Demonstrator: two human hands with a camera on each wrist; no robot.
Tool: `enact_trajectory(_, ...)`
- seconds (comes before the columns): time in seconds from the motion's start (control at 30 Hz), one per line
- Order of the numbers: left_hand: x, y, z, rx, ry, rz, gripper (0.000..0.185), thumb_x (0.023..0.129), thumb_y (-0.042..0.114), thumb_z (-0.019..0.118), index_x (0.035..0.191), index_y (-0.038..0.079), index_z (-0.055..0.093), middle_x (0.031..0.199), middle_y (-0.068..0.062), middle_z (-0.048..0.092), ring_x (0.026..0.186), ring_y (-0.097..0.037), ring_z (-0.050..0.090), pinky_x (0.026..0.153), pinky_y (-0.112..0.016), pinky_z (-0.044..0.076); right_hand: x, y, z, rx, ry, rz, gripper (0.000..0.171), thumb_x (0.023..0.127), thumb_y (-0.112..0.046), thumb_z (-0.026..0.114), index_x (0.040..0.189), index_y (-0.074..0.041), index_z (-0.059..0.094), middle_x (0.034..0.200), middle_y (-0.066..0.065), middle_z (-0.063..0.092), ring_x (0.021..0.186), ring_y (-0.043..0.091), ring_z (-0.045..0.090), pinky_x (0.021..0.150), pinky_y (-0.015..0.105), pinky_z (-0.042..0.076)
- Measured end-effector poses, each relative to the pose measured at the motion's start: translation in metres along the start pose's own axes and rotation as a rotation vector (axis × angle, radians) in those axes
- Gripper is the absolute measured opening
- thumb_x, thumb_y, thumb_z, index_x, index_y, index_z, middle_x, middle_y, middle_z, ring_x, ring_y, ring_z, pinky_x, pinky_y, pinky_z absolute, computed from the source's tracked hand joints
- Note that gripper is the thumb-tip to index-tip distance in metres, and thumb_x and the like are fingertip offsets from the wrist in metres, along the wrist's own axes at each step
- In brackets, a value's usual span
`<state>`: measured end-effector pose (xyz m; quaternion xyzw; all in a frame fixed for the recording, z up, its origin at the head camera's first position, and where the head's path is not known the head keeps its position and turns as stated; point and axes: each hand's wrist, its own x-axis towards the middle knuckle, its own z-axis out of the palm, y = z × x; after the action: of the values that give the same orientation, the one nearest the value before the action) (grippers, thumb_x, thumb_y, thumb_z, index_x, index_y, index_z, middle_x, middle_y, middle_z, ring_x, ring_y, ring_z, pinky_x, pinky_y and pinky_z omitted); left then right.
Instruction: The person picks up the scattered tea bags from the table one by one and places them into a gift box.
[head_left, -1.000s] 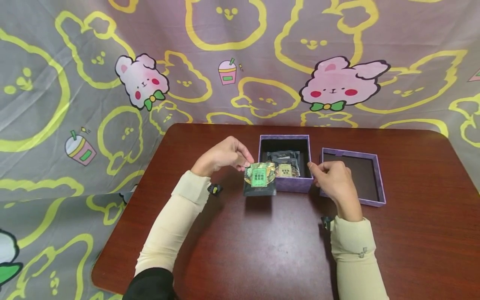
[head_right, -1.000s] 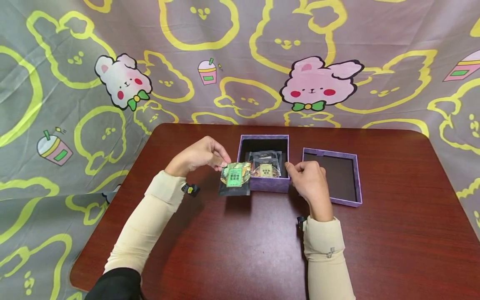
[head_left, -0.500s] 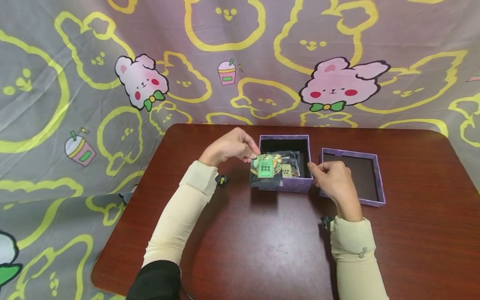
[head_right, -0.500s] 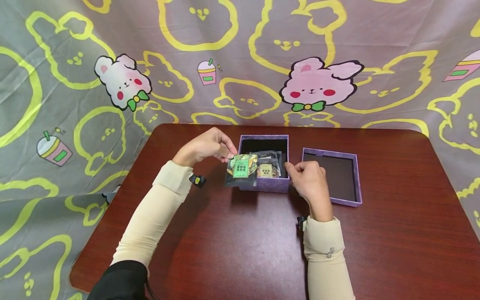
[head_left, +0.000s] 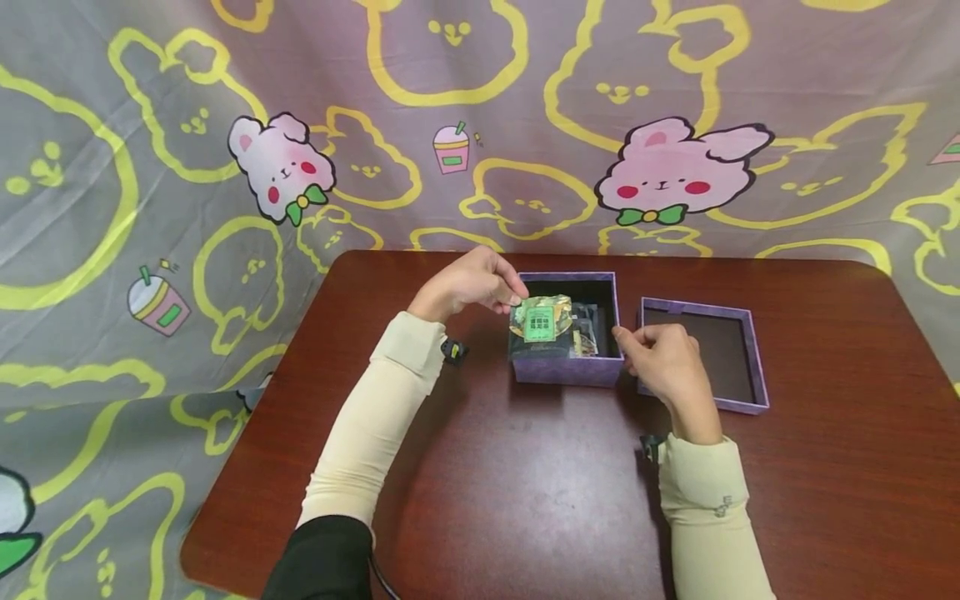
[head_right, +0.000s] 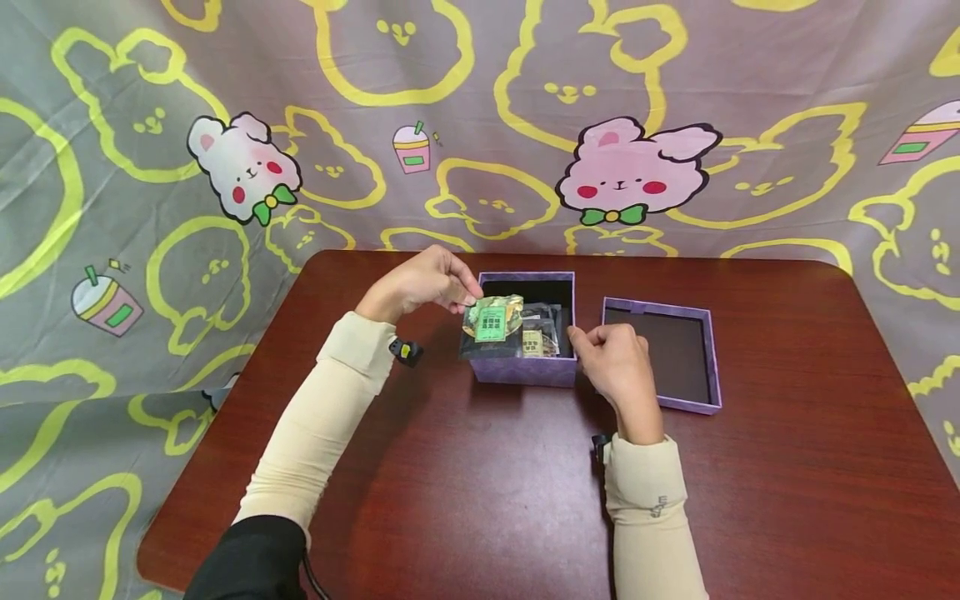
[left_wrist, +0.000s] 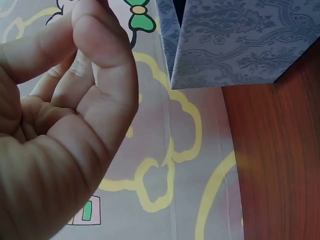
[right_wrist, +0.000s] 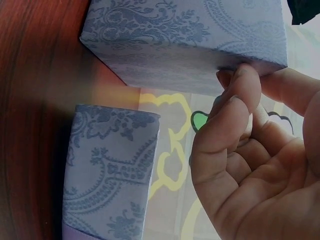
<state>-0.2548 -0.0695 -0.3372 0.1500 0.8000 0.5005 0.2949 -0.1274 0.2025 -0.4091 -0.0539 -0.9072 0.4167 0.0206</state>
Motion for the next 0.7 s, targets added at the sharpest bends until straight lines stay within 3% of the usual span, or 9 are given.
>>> enact_trajectory(0.47, 0.026, 0.008, -0.005, 0.006, 0.064, -0.024, 0.007, 0.091, -0.008, 0.067, 0.092, -0.008, 0.074, 0.086, -0.019, 0.071, 0.063, -0.023, 0.063, 0.060, -0.030, 0.056, 0.001, 0.002, 0.001, 0.004, 0.006, -0.016, 0.045, 0.100, -0.041, 0.061, 0.075, -0.005, 0.074, 0.059, 0.002, 0.066, 0.059, 0.018, 0.060, 0.056, 0.033, 0.044)
enact_trajectory(0.7, 0.037, 0.016, -0.005, 0.015, 0.088, -0.030, 0.008, 0.092, -0.008, 0.066, 0.094, -0.007, 0.074, 0.086, -0.017, 0.070, 0.064, -0.021, 0.063, 0.068, -0.036, 0.057, 0.002, 0.004, 0.000, 0.012, -0.006, -0.003, 0.045, 0.100, -0.041, 0.060, 0.076, -0.004, 0.074, 0.059, 0.002, 0.066, 0.060, 0.019, 0.061, 0.057, 0.034, 0.045)
